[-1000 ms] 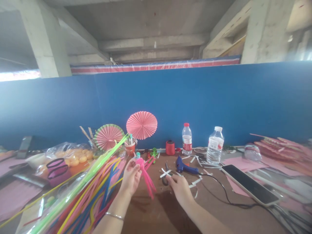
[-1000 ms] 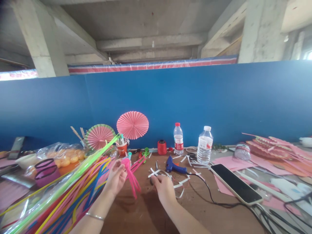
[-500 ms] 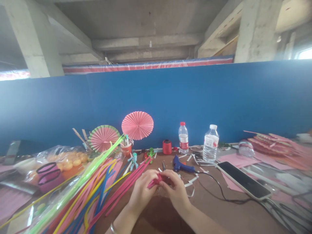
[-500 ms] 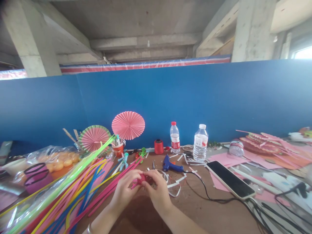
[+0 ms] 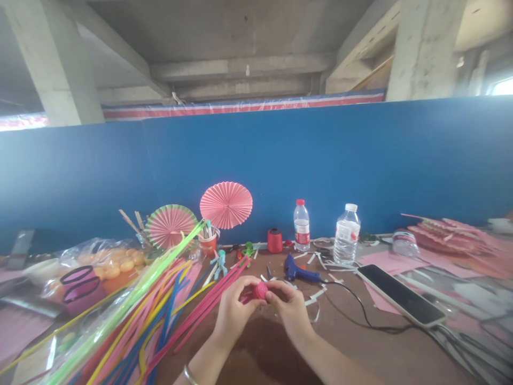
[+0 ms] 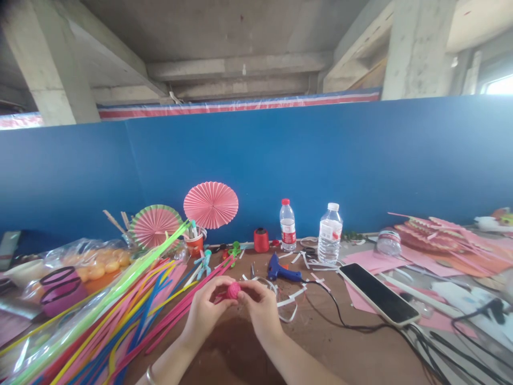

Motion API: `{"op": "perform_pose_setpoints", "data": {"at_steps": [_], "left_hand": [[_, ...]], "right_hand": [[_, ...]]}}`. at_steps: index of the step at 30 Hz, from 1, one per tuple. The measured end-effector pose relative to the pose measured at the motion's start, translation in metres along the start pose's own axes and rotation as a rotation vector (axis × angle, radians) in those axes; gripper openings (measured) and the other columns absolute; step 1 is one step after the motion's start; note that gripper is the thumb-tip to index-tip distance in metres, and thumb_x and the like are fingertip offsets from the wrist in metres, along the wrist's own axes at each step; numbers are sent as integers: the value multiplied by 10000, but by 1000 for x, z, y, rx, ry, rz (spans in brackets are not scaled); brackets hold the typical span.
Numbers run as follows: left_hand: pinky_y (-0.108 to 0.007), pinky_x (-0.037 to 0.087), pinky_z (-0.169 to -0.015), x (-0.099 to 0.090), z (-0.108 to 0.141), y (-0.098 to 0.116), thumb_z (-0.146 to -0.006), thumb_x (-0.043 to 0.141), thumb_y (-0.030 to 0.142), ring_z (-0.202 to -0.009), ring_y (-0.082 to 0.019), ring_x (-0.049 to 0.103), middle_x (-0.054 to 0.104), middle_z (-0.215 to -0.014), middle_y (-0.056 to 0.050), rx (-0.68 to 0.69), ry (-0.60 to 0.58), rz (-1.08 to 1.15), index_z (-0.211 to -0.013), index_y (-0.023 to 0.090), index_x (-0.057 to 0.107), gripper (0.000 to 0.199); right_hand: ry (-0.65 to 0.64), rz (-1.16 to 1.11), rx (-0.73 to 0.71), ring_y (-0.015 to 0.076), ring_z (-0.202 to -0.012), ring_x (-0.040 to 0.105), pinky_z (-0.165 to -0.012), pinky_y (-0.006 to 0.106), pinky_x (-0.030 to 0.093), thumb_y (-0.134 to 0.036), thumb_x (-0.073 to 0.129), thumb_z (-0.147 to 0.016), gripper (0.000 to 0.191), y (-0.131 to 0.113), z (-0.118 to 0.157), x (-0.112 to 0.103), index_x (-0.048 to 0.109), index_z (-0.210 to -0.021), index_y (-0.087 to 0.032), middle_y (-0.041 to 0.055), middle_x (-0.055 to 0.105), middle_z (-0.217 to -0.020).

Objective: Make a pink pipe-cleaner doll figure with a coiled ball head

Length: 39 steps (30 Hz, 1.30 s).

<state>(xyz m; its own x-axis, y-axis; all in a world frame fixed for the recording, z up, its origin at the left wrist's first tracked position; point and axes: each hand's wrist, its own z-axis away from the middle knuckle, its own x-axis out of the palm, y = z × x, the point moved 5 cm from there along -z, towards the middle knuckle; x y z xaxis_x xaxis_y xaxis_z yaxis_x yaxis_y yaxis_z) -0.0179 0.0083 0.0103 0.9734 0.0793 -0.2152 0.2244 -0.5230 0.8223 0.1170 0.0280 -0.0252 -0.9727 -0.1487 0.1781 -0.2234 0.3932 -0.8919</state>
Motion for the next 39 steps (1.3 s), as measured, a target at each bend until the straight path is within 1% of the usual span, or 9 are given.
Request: {"op": "perform_pose_setpoints", "data": {"at_steps": [5, 7, 12, 17, 29, 32, 35, 37, 39], "left_hand": [[-296, 496, -718, 0, 0, 9, -630, 702, 151, -826, -222, 612, 653, -859, -54, 92, 53, -80, -729, 205, 655, 122], [-288, 489, -702, 0, -1, 11, -632, 691, 144, -794, -213, 610, 656, -826, -48, 102, 65, -85, -693, 206, 657, 93], [-285, 482, -692, 1, -1, 10, -604, 661, 79, -750, -203, 610, 662, -791, -36, 102, 64, -83, -668, 219, 672, 154], [-291, 483, -692, 2, 0, 4, -604, 678, 113, -734, -205, 617, 675, -780, -35, 95, 81, -81, -659, 228, 679, 127], [-285, 497, -687, 3, 2, 0, -607, 665, 72, -740, -209, 635, 690, -818, -40, 78, 78, -96, -695, 225, 687, 178], [-290, 491, -693, 2, 1, 1, -631, 658, 95, -749, -209, 624, 681, -819, -37, 91, 62, -116, -739, 233, 682, 177], [-303, 473, -735, 1, 0, 4, -630, 662, 91, -798, -218, 605, 669, -845, -38, 125, 23, -148, -789, 245, 676, 223], [-315, 456, -779, 1, 1, 6, -617, 669, 76, -851, -229, 593, 663, -886, -46, 155, -12, -167, -811, 250, 679, 261], [-323, 443, -813, 2, 2, 7, -620, 658, 59, -884, -235, 589, 661, -915, -53, 181, -47, -181, -830, 254, 683, 288]], "right_hand": [[-21, -14, 18, 246, -795, 649, -707, 345, 515, -378, 675, -687, 288, 0, 0, 3, 683, -878, -163, 82, 704, -813], [-20, 20, -1, 239, -804, 636, -721, 337, 502, -370, 675, -687, 281, -2, 1, 3, 687, -873, -159, 82, 695, -829], [27, 151, -54, 208, -755, 597, -709, 299, 463, -319, 688, -679, 168, -6, 1, -2, 691, -774, -181, 53, 660, -785], [17, 220, -74, 215, -759, 598, -719, 308, 460, -329, 659, -705, 152, -10, 2, -2, 695, -765, -194, 51, 664, -773], [-7, 225, -97, 217, -800, 603, -743, 309, 475, -292, 633, -730, 117, -11, 2, -1, 685, -766, -193, 58, 667, -812], [-1, 196, -77, 203, -758, 612, -699, 307, 497, -309, 614, -748, 185, -3, 2, -1, 649, -887, -192, 54, 659, -804], [-8, 126, -50, 187, -750, 614, -660, 295, 512, -294, 651, -711, 388, 6, 1, 0, 549, -1074, -204, 42, 639, -869], [-32, 127, -35, 188, -758, 612, -652, 289, 509, -258, 691, -661, 456, 8, 1, 2, 542, -1087, -201, 45, 635, -909], [-43, 176, -30, 196, -746, 610, -658, 295, 497, -208, 712, -619, 417, 7, 1, 2, 597, -1019, -190, 49, 649, -888]]}}
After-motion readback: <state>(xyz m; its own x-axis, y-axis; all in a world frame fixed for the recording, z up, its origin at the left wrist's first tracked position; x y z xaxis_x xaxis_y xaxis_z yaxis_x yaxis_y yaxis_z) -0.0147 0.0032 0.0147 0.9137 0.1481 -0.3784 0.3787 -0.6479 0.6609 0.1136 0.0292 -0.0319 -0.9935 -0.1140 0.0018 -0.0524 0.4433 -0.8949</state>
